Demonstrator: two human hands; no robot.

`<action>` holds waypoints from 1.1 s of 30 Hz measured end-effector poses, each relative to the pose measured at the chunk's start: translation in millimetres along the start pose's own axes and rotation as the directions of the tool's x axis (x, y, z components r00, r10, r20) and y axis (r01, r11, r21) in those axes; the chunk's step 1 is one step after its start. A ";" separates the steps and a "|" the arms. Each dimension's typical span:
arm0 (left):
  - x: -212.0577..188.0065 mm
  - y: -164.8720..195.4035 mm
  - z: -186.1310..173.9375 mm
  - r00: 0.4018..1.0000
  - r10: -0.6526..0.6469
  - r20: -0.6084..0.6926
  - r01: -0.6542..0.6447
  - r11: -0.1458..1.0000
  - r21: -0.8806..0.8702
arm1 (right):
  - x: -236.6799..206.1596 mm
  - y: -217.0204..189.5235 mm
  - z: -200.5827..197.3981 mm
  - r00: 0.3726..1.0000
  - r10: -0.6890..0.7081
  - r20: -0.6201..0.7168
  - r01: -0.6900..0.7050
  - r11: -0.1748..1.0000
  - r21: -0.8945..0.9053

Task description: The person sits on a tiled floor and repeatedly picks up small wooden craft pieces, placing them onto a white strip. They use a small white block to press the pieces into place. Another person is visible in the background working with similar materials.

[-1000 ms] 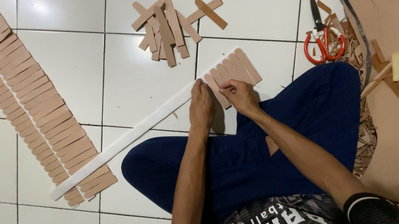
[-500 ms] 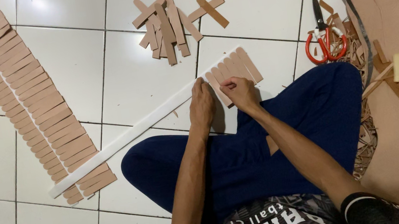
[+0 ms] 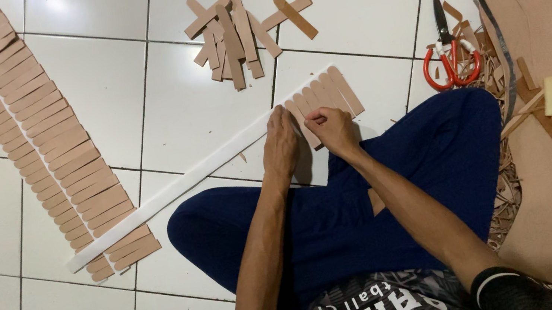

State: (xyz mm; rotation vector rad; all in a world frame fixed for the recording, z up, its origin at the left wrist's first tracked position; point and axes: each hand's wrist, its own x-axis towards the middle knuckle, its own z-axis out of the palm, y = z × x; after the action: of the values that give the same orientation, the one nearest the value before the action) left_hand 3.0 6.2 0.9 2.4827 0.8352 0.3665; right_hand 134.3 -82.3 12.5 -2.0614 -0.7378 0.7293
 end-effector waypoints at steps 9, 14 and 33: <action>-0.5 1.2 3.3 0.985 0.119 0.127 -0.156 0.931 0.331 | 3.8 -16.4 -4.8 0.997 0.058 -0.053 -0.060 0.998 -0.025; -3.1 1.3 1.0 0.993 0.078 0.092 -0.095 0.974 0.204 | 75.5 -62.7 -20.2 0.975 -0.128 -0.179 0.132 0.991 0.011; 14.7 -4.0 -1.6 0.985 -0.119 -0.125 0.113 0.992 -0.048 | 89.4 -18.0 -93.9 0.912 -0.184 -0.366 0.141 0.980 -0.142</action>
State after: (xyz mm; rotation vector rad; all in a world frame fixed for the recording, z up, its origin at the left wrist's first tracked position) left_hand 11.9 18.8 1.5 2.3798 1.0087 0.4998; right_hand 255.6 -56.0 53.9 -2.1249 -0.7280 0.1872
